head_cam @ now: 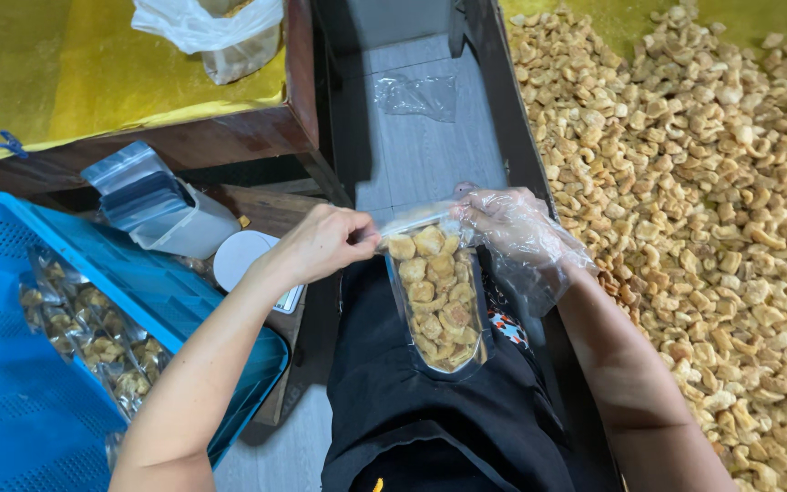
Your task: The person places pieces of dried food into plastic bags by hand while wearing gloves, weighs each bag on a digital scale, and organizes the bags into a blue crate.
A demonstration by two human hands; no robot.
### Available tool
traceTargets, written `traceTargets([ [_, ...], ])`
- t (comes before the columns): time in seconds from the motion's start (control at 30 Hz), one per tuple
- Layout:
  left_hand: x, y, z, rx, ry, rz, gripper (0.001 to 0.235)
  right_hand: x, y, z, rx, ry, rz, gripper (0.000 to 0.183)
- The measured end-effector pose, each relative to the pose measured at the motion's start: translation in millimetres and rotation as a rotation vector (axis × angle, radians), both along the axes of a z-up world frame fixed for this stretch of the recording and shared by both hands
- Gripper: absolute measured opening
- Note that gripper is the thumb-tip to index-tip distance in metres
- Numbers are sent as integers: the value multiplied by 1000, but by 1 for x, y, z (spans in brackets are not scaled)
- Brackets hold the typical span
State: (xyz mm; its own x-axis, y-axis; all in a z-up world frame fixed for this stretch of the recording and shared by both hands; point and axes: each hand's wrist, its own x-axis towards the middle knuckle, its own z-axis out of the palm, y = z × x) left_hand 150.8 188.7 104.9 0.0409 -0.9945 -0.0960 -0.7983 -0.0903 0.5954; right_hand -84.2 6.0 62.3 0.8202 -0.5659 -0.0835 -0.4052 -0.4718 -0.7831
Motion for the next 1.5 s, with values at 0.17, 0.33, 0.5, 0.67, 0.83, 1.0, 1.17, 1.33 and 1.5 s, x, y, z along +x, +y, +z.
traceTargets([
  [0.17, 19, 20, -27, 120, -332, 132, 48, 20, 0, 7, 13, 1, 119, 30],
  [0.33, 44, 16, -26, 172, 455, 154, 61, 60, 13, 16, 136, 65, 222, 32],
  [0.5, 47, 32, -32, 477, 735, 96, 65, 100, 28, 27, 304, 88, 323, 32],
  [0.67, 56, 72, -9, 315, 699, 306, 54, 139, 56, 60, 276, 43, 495, 28],
  [0.83, 68, 146, 68, 130, 274, 528, 45, 205, 97, 114, 247, -272, 803, 31],
  [1.0, 77, 235, 150, -66, -107, 814, 40, 284, 162, 181, -458, -366, 985, 22],
  [1.17, 79, 311, 160, -57, -252, 1141, 41, 362, 257, 182, -683, -748, 1194, 18],
  [1.33, 107, 384, 84, -11, -529, 1307, 34, 417, 368, 109, -285, -714, 1228, 26],
  [1.5, 139, 443, -28, 108, -714, 1439, 37, 440, 445, 22, -116, -397, 1217, 37],
])
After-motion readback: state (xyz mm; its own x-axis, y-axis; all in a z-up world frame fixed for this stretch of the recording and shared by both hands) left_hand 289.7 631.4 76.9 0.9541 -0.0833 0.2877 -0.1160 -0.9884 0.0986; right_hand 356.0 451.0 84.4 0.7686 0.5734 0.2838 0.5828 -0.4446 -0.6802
